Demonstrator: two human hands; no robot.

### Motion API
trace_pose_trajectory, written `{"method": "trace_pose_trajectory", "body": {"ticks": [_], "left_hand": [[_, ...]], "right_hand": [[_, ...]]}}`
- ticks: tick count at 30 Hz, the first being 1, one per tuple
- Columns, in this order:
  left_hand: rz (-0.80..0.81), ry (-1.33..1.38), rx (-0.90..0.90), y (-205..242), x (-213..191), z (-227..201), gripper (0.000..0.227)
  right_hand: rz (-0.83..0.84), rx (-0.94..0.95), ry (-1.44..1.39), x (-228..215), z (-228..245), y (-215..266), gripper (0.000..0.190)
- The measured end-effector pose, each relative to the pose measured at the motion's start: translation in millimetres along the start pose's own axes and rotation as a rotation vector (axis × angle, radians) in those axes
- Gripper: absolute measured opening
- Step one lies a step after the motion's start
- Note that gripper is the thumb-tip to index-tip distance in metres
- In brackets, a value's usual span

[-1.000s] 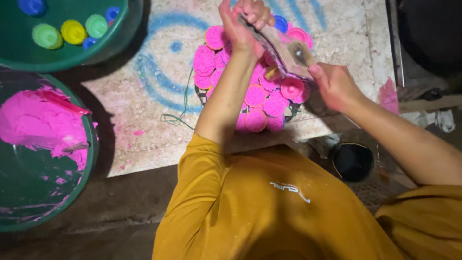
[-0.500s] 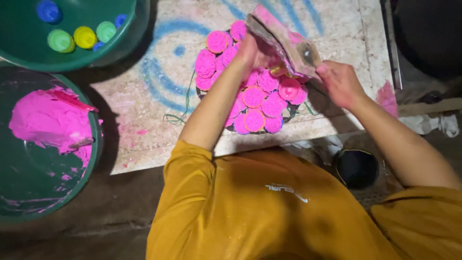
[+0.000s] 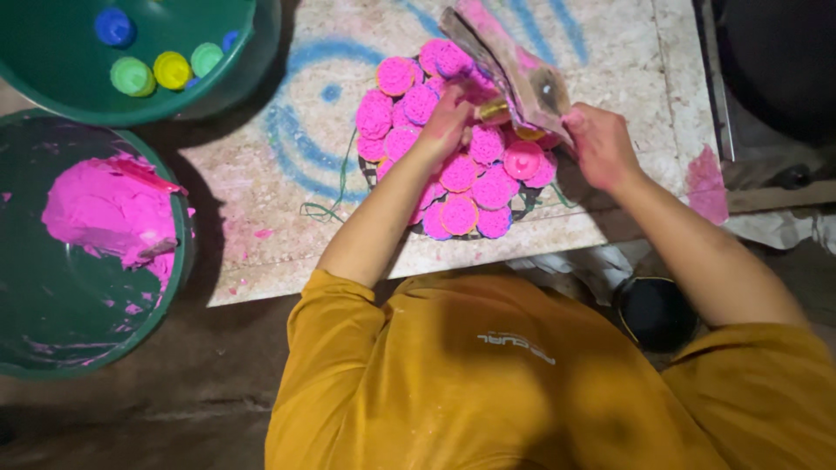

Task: The person scoops pink paste from a green basin using a pink spatula and fills a handheld metal mold. They press the mold onto a tray of colorful circular cake decorations, release the paste, and repeat the process across multiple units.

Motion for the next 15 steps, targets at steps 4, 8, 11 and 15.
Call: {"method": "trace_pose_trajectory", "body": {"ticks": [4,8,11,15], "left_hand": [[-0.015,-0.047,0.009,8.8,4.5,-7.6,0.056],[-0.218,-0.951,0.993,96.8,43.6,-104.6,0.053],[-0.150,-1.548,0.458,90.3,49.3,-83.5,0.066],[-0.141,-1.627,0.462,112.4,58.2,-99.4,0.053]], "right_hand": [[-0.054,-0.068,0.040,-6.4,5.5,-4.7,0.068],[-0.078,-0.039,-0.028,-9.4,-2.8,-4.6,0.067],[-0.098,0.039,-0.154,-10.2,-18.7,2.1,0.065],[-0.133,0.007,-0.299,-7.2,-31.9,18.5,0.068]]}}
Point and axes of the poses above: each hand's wrist, its own y-axis away from the middle knuckle, its own x-axis out of the palm, z = x × y, the point moved 10 cm from there along -y, towards the middle knuckle, and after that the axes turned 8 degrees about z, right-handed, at the moved point
